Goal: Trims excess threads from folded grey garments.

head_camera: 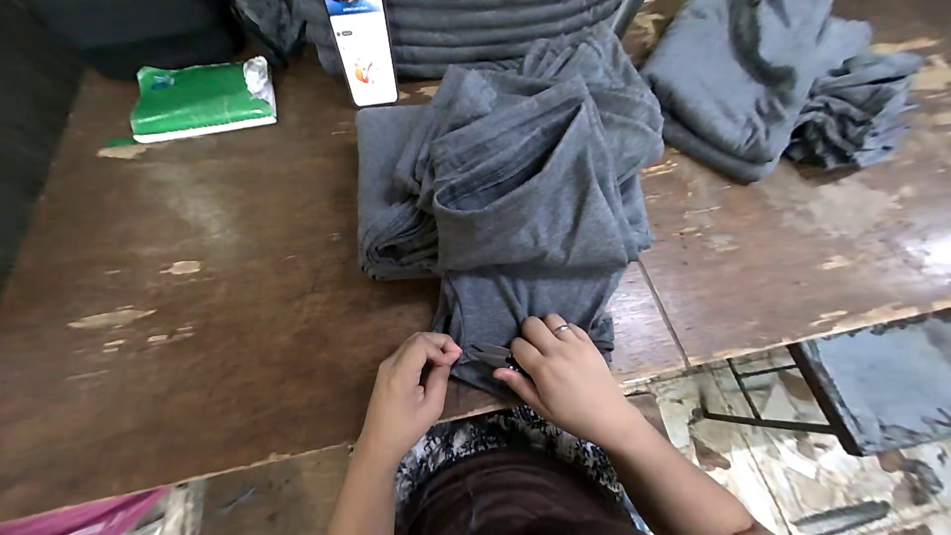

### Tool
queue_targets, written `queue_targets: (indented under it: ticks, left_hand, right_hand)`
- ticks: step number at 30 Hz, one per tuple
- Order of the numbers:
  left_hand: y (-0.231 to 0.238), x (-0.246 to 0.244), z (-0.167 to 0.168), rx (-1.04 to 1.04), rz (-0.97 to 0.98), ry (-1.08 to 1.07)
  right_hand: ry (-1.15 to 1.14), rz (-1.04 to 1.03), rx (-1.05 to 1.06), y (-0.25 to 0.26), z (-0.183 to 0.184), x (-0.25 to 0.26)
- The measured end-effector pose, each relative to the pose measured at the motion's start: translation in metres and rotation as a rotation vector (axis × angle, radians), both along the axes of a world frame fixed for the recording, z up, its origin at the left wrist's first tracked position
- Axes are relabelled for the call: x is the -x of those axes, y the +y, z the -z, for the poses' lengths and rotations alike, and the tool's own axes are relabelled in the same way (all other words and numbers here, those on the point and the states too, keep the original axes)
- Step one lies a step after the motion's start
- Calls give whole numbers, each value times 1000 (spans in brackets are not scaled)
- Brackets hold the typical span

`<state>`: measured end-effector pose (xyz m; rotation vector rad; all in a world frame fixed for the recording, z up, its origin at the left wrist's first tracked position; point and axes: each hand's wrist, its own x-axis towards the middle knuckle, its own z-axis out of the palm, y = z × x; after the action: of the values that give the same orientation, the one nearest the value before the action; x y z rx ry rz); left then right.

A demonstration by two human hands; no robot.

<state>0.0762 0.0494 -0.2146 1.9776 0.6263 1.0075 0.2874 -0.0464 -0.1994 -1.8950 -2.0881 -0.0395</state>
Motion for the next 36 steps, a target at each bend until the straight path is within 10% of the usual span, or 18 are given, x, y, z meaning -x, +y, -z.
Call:
queue_targets:
  ticks: [36]
  left_hand:
    - [-1,4,1,55,9,-80]
  right_hand:
    - [58,-8,7,0,1,0]
